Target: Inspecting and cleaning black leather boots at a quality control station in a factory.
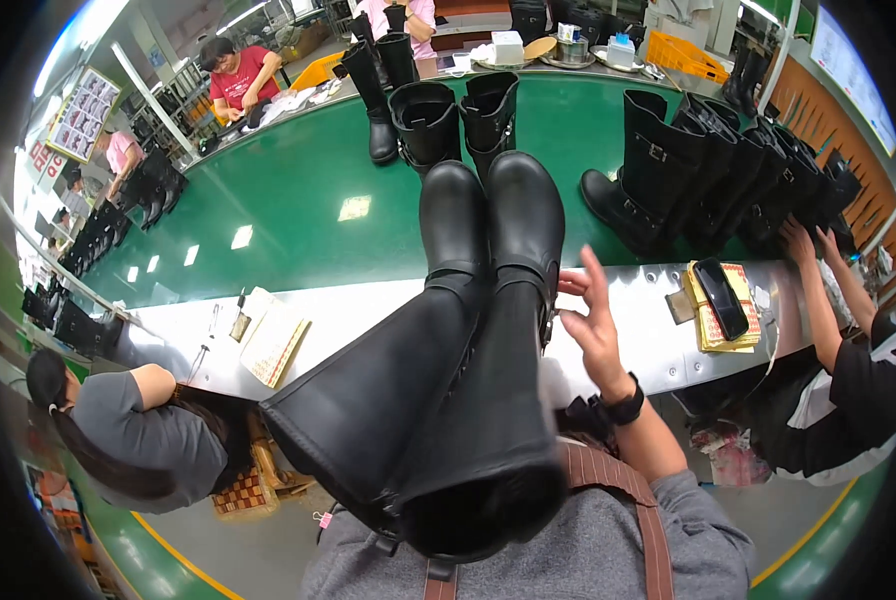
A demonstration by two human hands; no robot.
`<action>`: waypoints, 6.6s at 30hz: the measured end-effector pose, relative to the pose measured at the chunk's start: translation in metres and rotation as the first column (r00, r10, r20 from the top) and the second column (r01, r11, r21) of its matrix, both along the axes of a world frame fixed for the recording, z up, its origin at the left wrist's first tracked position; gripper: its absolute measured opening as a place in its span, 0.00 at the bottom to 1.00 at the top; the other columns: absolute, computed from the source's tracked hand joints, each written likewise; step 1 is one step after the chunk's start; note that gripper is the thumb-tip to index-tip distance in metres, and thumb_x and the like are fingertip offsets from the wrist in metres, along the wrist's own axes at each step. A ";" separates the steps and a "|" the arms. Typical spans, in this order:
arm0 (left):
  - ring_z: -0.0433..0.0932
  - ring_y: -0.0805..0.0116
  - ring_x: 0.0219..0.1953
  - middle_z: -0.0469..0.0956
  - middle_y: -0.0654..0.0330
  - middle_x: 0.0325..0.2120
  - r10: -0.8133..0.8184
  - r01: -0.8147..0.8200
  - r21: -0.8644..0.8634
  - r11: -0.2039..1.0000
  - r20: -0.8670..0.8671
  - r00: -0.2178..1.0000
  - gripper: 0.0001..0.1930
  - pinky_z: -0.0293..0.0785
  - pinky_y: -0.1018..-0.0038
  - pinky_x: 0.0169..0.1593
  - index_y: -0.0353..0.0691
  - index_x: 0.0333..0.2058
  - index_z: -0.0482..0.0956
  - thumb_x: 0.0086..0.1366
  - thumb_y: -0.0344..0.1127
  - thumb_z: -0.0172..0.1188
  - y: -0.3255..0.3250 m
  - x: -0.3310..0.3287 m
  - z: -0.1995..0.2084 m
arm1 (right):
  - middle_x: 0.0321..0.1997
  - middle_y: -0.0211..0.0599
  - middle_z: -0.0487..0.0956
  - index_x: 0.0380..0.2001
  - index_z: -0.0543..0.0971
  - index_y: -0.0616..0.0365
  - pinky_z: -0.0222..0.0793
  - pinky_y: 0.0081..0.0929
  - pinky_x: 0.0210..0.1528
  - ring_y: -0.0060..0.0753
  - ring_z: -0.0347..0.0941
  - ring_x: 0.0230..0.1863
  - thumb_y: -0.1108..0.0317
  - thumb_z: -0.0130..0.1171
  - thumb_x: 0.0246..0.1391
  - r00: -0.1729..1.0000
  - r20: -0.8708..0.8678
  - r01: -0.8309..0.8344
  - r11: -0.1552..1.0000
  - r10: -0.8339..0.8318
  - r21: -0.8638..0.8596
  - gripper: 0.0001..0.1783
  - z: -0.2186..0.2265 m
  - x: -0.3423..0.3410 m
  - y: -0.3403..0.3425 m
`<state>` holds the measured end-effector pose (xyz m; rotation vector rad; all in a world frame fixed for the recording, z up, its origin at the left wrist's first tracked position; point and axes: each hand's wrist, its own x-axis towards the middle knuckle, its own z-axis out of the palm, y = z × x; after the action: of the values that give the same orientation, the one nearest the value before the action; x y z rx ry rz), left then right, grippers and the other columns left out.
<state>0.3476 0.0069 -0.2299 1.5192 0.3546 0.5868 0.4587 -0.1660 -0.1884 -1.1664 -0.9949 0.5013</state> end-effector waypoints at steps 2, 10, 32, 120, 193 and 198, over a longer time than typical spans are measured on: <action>0.68 0.69 0.53 0.67 0.59 0.54 0.019 -0.021 0.105 0.994 0.017 1.000 0.24 0.62 0.73 0.59 0.38 0.60 0.62 0.67 0.34 0.50 0.000 -0.003 -0.004 | 0.66 0.38 0.60 0.68 0.50 0.55 0.59 0.25 0.60 0.33 0.58 0.64 0.64 0.53 0.58 0.990 -0.137 0.020 1.000 -0.022 -0.013 0.38 0.004 0.009 0.011; 0.67 0.66 0.55 0.64 0.56 0.57 0.047 -0.121 0.462 0.879 0.168 0.985 0.26 0.61 0.71 0.59 0.39 0.63 0.58 0.66 0.31 0.49 -0.006 -0.033 -0.035 | 0.65 0.39 0.63 0.65 0.57 0.59 0.55 0.27 0.66 0.30 0.57 0.66 0.54 0.41 0.66 0.763 -0.596 -0.233 0.966 0.251 0.108 0.30 -0.016 0.015 0.012; 0.70 0.60 0.56 0.70 0.53 0.55 -0.250 0.669 -0.535 0.515 0.653 0.715 0.30 0.64 0.63 0.62 0.33 0.60 0.59 0.73 0.54 0.30 -0.030 -0.047 0.015 | 0.61 0.50 0.66 0.63 0.58 0.61 0.59 0.43 0.65 0.36 0.65 0.61 0.56 0.40 0.66 0.480 -0.728 -0.419 0.857 0.489 0.300 0.28 -0.006 0.032 -0.049; 0.68 0.66 0.56 0.70 0.55 0.53 -0.198 0.202 -0.012 0.979 0.159 0.967 0.42 0.62 0.70 0.60 0.36 0.61 0.59 0.50 0.32 0.72 -0.053 -0.004 0.060 | 0.54 0.46 0.69 0.35 0.78 0.52 0.65 0.39 0.51 0.49 0.67 0.54 0.62 0.78 0.26 0.583 0.786 0.207 0.898 0.207 -0.389 0.27 0.189 0.042 -0.080; 0.74 0.76 0.28 0.76 0.64 0.27 0.510 -0.425 -0.456 0.782 0.078 0.856 0.05 0.71 0.82 0.32 0.39 0.36 0.76 0.62 0.31 0.59 0.164 -0.077 -0.053 | 0.27 0.43 0.82 0.33 0.83 0.62 0.73 0.32 0.38 0.39 0.80 0.32 0.47 0.64 0.43 0.265 0.960 0.636 0.765 -0.090 -0.104 0.26 0.243 0.178 0.247; 0.74 0.77 0.28 0.75 0.65 0.27 0.477 -0.446 -0.367 0.817 -0.005 0.879 0.06 0.70 0.83 0.31 0.37 0.36 0.76 0.61 0.31 0.59 0.158 -0.072 -0.049 | 0.47 0.54 0.72 0.46 0.76 0.58 0.68 0.42 0.50 0.54 0.71 0.48 0.46 0.65 0.42 0.225 0.958 0.731 0.681 -0.178 -0.045 0.32 0.197 0.219 0.352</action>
<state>0.2758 0.1645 -0.2786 1.0463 0.7362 0.9156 0.6776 0.1858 0.0082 -2.2873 -1.3558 -0.6004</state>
